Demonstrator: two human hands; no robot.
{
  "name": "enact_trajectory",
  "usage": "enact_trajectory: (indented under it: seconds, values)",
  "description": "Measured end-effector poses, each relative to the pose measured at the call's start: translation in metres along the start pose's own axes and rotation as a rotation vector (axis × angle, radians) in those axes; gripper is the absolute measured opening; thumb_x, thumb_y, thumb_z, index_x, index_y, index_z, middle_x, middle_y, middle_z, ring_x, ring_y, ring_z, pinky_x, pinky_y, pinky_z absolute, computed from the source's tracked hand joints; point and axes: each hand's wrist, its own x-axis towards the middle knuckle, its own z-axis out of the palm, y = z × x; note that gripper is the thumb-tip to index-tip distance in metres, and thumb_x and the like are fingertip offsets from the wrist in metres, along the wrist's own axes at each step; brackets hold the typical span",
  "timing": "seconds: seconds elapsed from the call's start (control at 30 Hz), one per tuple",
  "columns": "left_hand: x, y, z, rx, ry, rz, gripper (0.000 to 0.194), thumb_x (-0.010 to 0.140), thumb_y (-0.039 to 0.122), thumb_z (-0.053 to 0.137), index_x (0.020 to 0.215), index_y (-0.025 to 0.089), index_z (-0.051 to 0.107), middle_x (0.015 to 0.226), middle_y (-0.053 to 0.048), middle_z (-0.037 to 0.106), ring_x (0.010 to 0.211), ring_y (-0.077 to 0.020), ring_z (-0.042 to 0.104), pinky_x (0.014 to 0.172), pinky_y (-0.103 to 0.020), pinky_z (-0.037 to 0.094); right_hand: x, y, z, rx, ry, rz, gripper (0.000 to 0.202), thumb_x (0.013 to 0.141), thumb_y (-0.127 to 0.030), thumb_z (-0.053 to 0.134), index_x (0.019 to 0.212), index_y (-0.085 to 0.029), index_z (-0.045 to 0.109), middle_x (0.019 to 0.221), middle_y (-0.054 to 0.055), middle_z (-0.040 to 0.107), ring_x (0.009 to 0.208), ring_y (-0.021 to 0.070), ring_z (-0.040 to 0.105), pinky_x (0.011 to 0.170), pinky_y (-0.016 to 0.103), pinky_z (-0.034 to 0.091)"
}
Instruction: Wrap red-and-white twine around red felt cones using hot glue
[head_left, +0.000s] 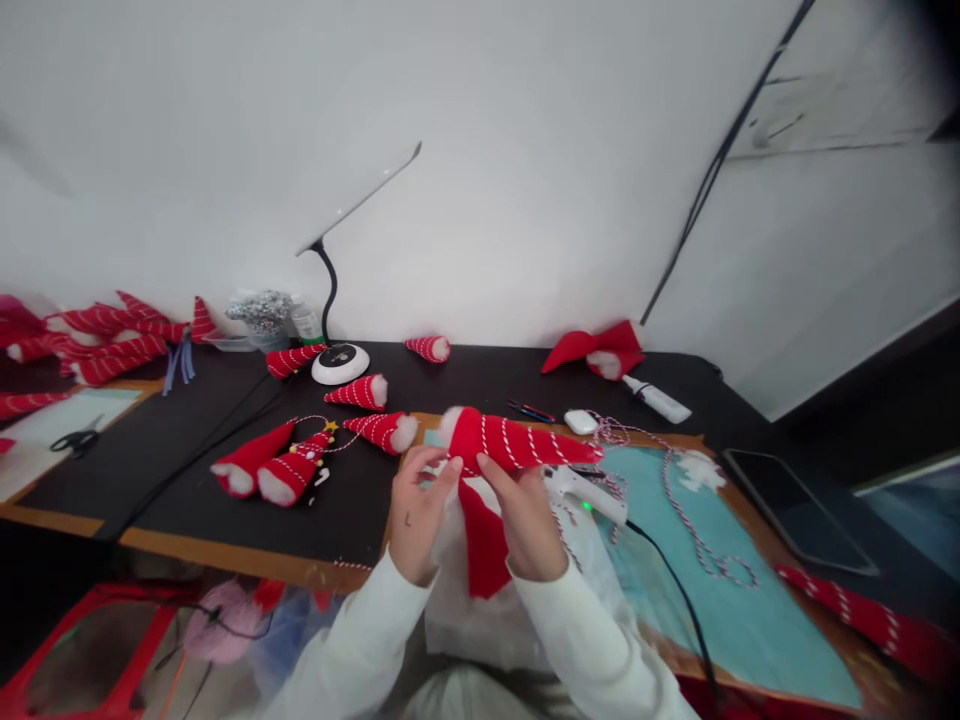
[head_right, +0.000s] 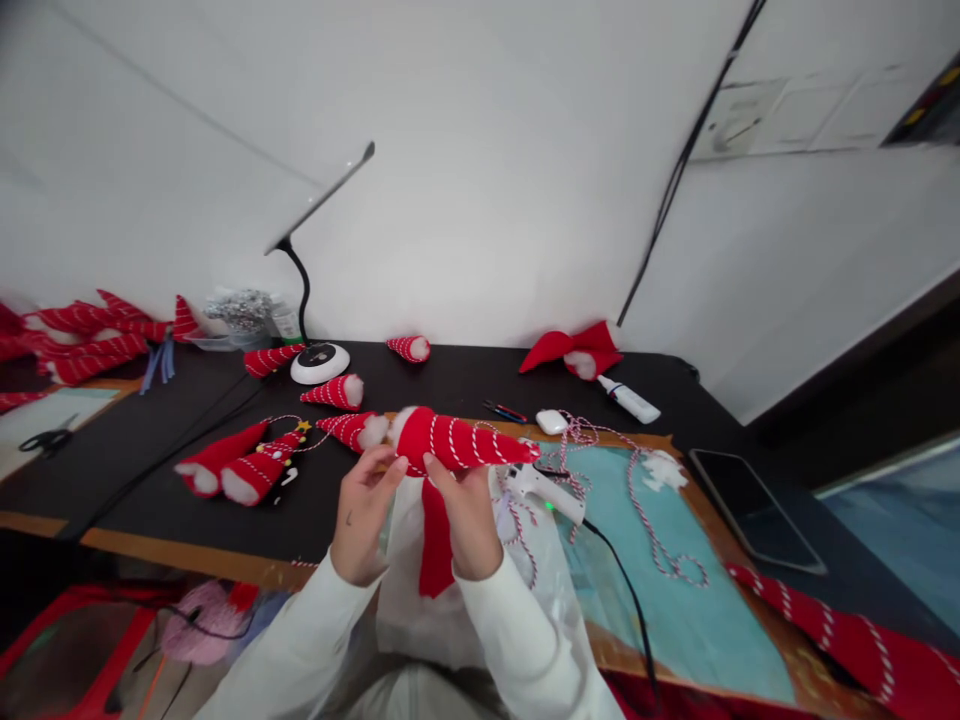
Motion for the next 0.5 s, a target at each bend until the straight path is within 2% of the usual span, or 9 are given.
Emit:
enact_trajectory:
  seconds: [0.1,0.23,0.4,0.5]
  values:
    - [0.003,-0.001,-0.003,-0.002,-0.004,0.010,0.027,0.076,0.043,0.079,0.081,0.017,0.074,0.095,-0.007,0.067,0.092,-0.0200,0.061,0.086,-0.030,0.047,-0.003,-0.001,0.001,-0.018,0.011,0.016,0.051,0.072,-0.032,0.081,0.118,-0.023,0.062,0.116,0.007,0.075,0.113,0.0281,0.068,0.111,0.050,0.045]
    - [0.001,-0.002,-0.003,-0.078,-0.018,-0.041,0.025,0.073,0.040,0.081,0.072,0.016,0.073,0.095,-0.004,0.060,0.091,-0.0165,0.058,0.085,-0.026,0.046,-0.005,-0.004,-0.004,0.112,-0.016,0.125,0.054,0.069,-0.035,0.083,0.118,-0.026,0.060,0.119,0.005,0.074,0.118,0.0292,0.067,0.107,0.051,0.050]
    - [-0.002,-0.005,0.002,-0.183,-0.044,-0.140,0.030,0.065,0.041,0.085,0.067,0.015,0.071,0.093,-0.004,0.057,0.087,-0.0162,0.056,0.080,-0.026,0.047,-0.007,-0.002,-0.017,0.158,-0.025,0.195,0.038,0.071,-0.041,0.080,0.103,-0.027,0.065,0.108,0.003,0.076,0.111,0.0295,0.069,0.096,0.050,0.056]
    - [-0.006,-0.012,0.001,-0.164,-0.052,-0.150,0.032,0.065,0.044,0.085,0.071,0.016,0.071,0.095,-0.005,0.060,0.093,-0.0190,0.057,0.083,-0.027,0.047,-0.007,-0.001,-0.022,0.182,-0.049,0.181,0.033,0.073,-0.040,0.078,0.100,-0.025,0.067,0.107,0.004,0.076,0.114,0.0299,0.067,0.099,0.050,0.054]
